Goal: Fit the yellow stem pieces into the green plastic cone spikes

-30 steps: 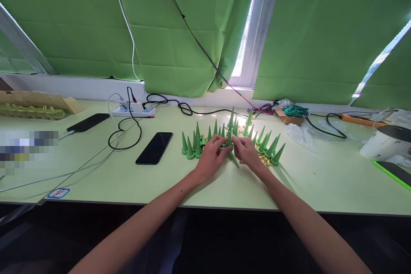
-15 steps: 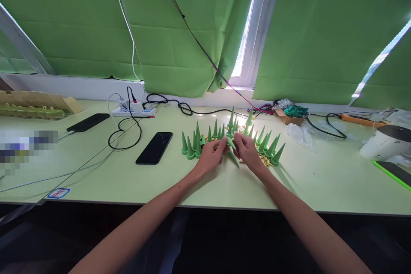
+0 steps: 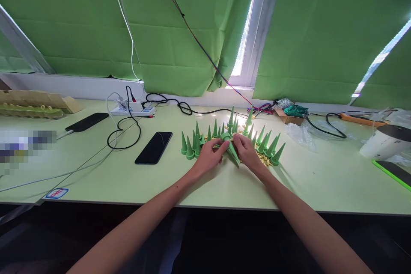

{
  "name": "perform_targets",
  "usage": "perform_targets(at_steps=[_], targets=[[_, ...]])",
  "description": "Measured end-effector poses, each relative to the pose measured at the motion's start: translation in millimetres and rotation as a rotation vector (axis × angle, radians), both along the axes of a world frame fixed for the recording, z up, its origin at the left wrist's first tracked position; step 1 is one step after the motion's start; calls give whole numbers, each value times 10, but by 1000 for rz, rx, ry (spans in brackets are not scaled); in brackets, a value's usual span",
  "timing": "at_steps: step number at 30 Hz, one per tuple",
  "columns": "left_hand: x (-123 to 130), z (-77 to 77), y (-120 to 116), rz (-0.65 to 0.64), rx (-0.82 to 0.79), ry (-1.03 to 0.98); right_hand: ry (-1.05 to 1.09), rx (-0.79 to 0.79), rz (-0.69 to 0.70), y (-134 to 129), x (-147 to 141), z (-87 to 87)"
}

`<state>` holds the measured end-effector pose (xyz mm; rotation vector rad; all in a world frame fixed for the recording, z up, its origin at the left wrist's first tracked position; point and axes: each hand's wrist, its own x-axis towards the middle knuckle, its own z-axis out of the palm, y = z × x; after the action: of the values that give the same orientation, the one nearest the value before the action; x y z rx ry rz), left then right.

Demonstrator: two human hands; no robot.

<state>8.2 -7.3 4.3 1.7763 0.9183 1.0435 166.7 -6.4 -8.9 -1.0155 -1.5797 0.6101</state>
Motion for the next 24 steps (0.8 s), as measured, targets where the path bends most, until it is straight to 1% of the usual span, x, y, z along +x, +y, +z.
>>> perform_targets(at_steps=[4,8,14,20,22,24], targets=[[-4,5,-8,-1,8,-19,25,-51,23,3,3,-11],[-4,3,-11,33,29,3,83,-120,64,11,3,-29],[-8,-56,18,81,181,41,101,-127,48,-19,-11,15],[-28,-110,28,65,391,108,79,-132,41,-42,-15,39],[-28,-110,20,68,425,107,88,-135,39,-34,-14,32],[-21,-100,11,67,418,103,107,-133,40,-25,-17,26]])
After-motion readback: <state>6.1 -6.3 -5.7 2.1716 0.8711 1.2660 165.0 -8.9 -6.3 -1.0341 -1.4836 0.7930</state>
